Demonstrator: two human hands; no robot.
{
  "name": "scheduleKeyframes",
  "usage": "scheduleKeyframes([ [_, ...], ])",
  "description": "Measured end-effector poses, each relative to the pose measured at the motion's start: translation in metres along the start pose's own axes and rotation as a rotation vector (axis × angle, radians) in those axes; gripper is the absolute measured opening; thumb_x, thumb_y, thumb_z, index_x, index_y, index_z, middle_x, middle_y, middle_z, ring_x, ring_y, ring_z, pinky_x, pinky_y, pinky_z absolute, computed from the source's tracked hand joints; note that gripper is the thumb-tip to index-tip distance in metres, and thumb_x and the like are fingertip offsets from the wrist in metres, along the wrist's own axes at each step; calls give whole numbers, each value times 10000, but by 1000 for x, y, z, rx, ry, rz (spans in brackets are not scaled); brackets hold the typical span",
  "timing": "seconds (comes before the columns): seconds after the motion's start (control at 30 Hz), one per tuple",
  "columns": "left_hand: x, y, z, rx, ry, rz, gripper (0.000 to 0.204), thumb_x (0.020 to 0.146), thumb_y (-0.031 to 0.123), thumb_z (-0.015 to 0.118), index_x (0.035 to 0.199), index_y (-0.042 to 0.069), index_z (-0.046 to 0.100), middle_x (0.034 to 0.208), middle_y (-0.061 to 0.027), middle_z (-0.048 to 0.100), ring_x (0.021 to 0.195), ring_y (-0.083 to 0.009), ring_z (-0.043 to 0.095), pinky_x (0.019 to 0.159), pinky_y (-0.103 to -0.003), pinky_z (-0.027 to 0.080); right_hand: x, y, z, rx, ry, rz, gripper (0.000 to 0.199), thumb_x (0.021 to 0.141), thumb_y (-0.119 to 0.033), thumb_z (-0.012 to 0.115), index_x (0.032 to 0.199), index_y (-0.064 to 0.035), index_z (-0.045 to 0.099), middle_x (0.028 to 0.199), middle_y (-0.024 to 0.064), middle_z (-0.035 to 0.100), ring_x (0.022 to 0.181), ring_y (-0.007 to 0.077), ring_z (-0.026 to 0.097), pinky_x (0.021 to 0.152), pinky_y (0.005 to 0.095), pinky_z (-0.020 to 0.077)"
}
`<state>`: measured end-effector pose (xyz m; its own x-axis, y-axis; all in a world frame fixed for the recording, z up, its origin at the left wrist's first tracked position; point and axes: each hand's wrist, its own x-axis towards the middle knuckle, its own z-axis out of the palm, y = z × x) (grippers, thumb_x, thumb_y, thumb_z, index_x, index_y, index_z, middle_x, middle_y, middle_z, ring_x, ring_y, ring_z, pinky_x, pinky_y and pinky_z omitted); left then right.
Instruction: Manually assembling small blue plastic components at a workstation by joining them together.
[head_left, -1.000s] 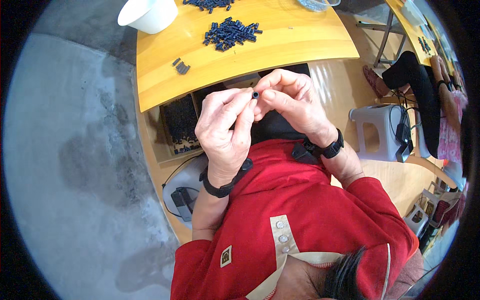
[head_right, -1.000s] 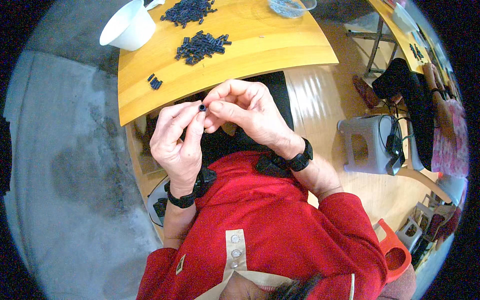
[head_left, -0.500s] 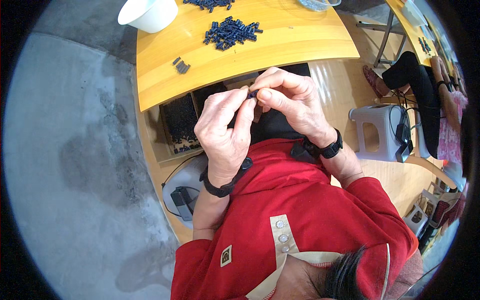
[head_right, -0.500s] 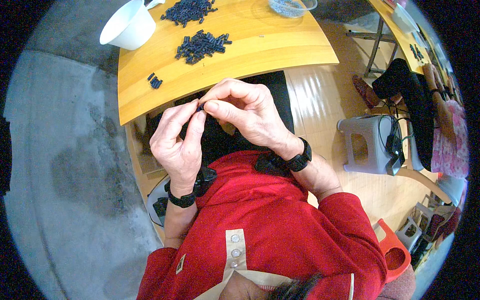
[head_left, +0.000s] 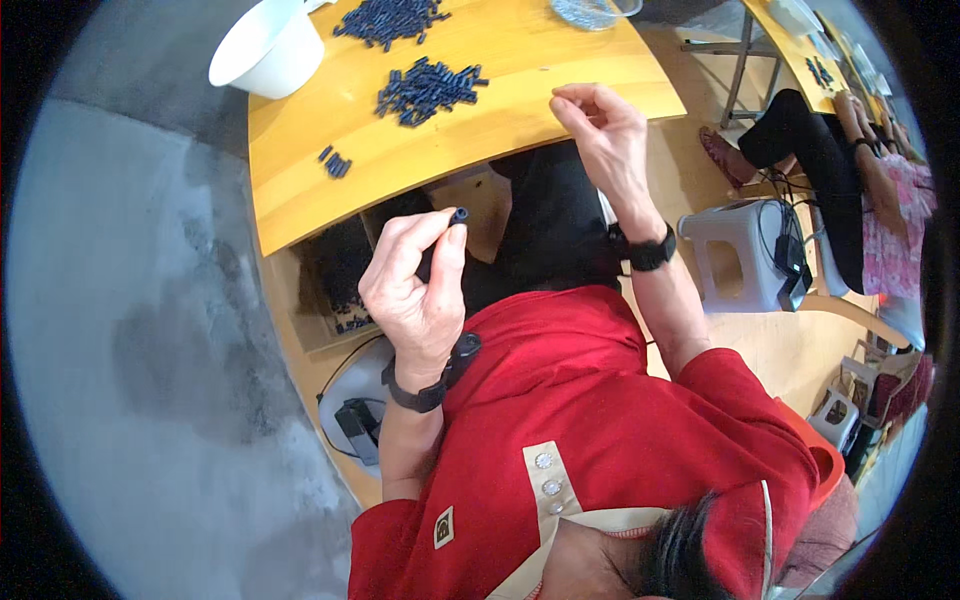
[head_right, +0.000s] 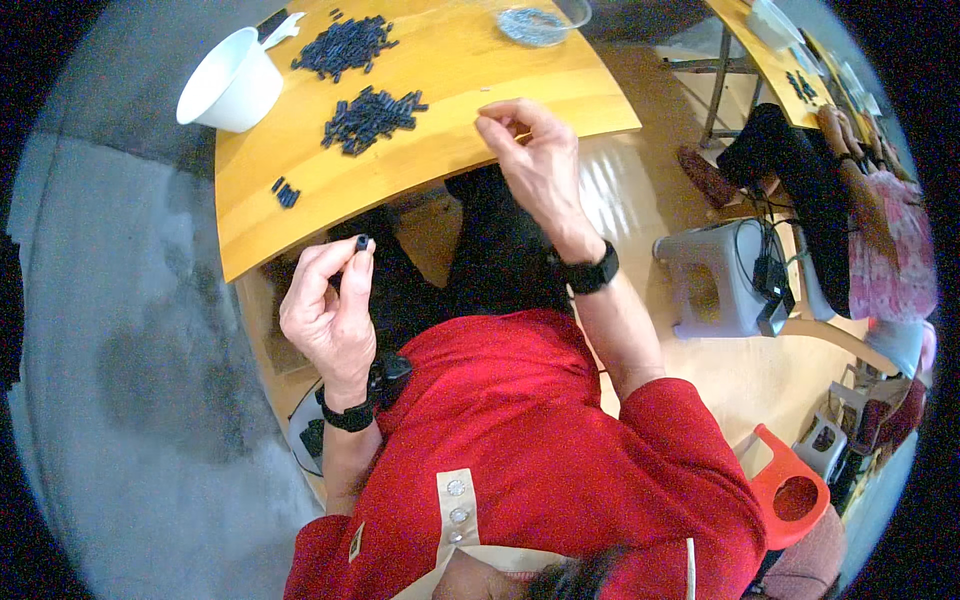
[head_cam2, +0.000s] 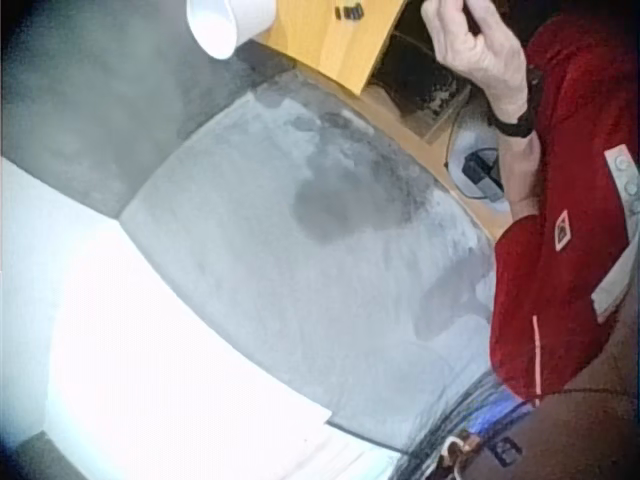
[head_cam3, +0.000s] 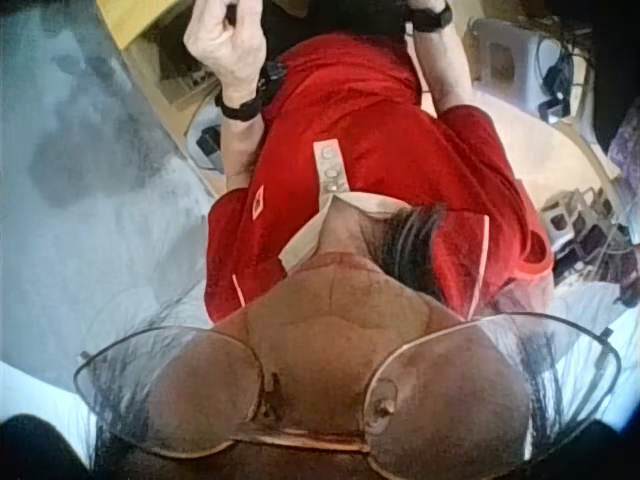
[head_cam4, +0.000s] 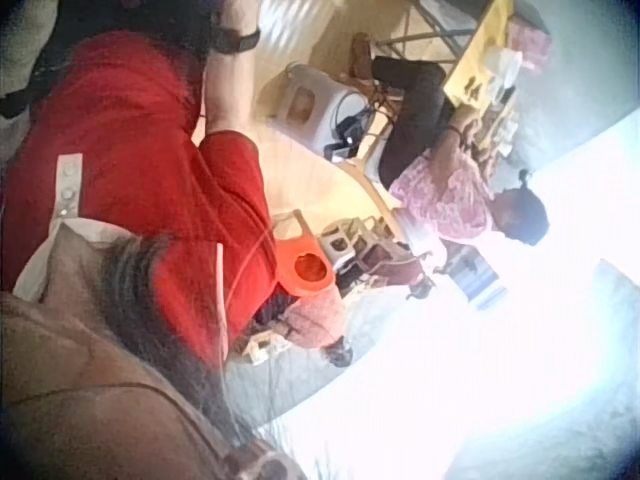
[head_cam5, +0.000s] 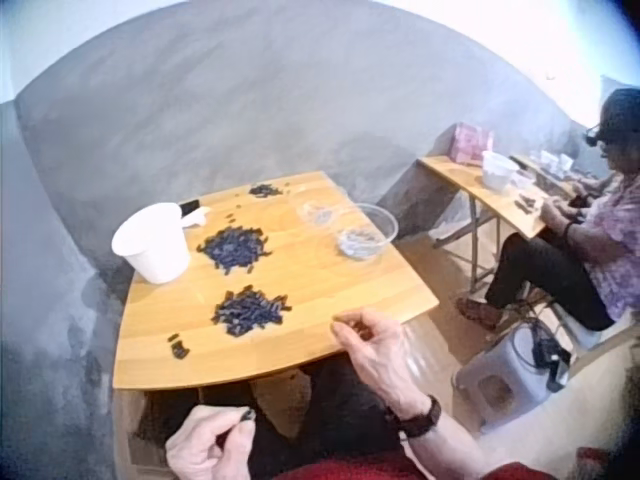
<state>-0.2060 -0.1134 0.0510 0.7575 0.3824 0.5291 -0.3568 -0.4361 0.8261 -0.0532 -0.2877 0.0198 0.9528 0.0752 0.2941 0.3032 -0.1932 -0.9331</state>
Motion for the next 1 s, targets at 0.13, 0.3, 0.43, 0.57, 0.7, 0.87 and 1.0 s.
scheduleKeyframes([
  [0.13, 3, 0, 2, 34, -22, 44, 87, 836, -66, 677, 917, -34, 684, 844, -72, 661, 752, -121, 597, 682, -227, 467, 34, 36, -16, -523, 94, -125, 166, 831, -184, 705, 934, -55, 725, 853, 115, 681, 772, 221, 662, 705, 337, 520],
  [0.3, 2, 1, 2, 50, -37, 25, 87, 830, -59, 685, 913, -32, 683, 836, -71, 659, 754, -126, 598, 672, -233, 461, 65, 48, -8, -582, 56, -155, 173, 828, -228, 683, 919, -86, 726, 891, 120, 675, 828, 291, 660, 734, 390, 516],
  [0.43, 2, 3, 1, 66, -29, 27, 88, 829, -53, 689, 915, -33, 685, 833, -69, 656, 749, -125, 594, 672, -234, 462, 76, 49, 1, -669, -11, -186, 174, 819, -242, 673, 905, -97, 719, 899, 124, 675, 862, 309, 653, 752, 414, 511],
  [0.57, 2, 3, 1, 73, -46, 27, 93, 830, -51, 689, 922, -34, 684, 834, -70, 656, 749, -125, 592, 673, -233, 462, 76, 49, 0, -767, -40, -215, 168, 858, -214, 652, 914, -59, 685, 871, 114, 680, 829, 270, 669, 734, 376, 519],
  [0.7, 0, 5, -2, 65, -40, 24, 99, 828, -52, 692, 925, -35, 684, 837, -72, 657, 759, -127, 593, 680, -236, 464, 35, 5, -7, 277, -425, 157, 117, 956, -107, 587, 961, 3, 623, 896, 75, 669, 755, 141, 661, 691, 262, 531],
  [0.87, 2, 11, -2, 29, -70, 75, 143, 792, -83, 692, 926, -33, 682, 838, -112, 659, 725, -185, 629, 670, -275, 498, -18, -14, -4, 1041, -620, 374, 130, 923, -123, 653, 955, -5, 608, 906, 105, 642, 710, 141, 628, 640, 268, 530],
  [1.0, 2, 19, -2, 18, -61, 64, 146, 790, -84, 692, 926, -33, 683, 829, -113, 658, 720, -185, 630, 667, -276, 497, -35, -21, -1, 1206, -700, 396, 124, 914, -49, 644, 1029, -5, 636, 950, 117, 690, 777, 164, 686, 695, 293, 576],
])
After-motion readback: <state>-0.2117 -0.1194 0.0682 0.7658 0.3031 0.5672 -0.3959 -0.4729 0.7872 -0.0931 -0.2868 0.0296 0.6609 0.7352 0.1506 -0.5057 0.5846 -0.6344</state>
